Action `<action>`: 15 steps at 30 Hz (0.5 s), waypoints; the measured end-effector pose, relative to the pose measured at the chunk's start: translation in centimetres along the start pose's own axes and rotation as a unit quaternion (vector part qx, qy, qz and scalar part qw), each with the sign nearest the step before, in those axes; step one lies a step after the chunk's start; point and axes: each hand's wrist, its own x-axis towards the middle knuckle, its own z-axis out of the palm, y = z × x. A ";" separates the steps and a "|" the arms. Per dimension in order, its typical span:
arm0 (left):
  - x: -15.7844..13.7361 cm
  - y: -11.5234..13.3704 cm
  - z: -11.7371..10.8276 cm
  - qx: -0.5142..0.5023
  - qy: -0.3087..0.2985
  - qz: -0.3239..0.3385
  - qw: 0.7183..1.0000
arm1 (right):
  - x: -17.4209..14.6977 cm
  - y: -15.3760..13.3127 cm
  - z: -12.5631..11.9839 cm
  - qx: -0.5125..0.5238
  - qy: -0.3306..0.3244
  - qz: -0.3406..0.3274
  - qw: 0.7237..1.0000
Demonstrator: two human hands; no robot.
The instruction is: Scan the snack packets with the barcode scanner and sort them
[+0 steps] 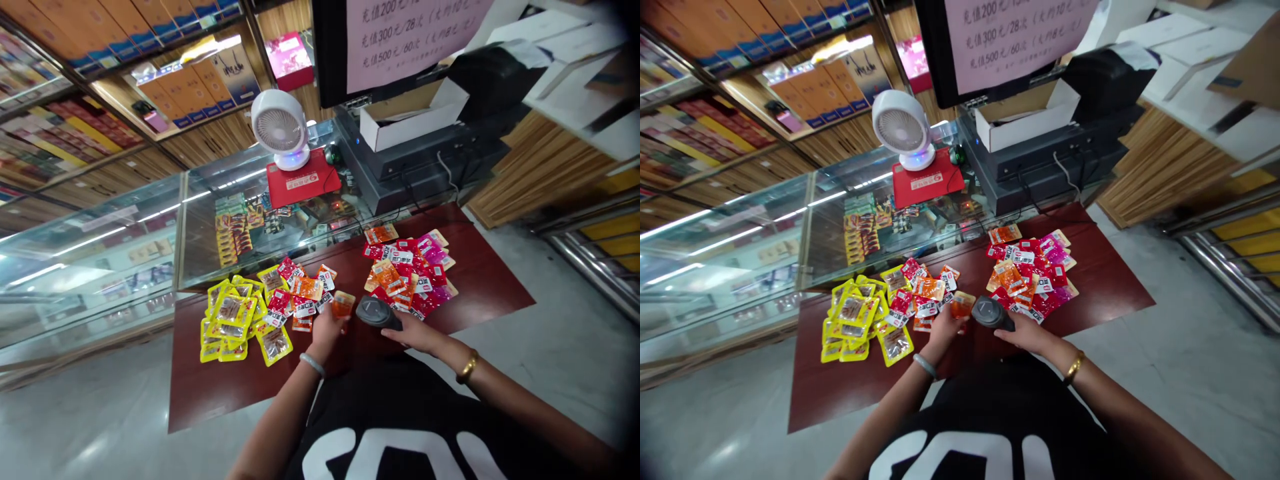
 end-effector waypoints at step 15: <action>9.6 11.7 1.0 -0.052 0.058 0.156 0.985 | -2.2 3.1 -2.8 0.046 0.109 0.015 0.993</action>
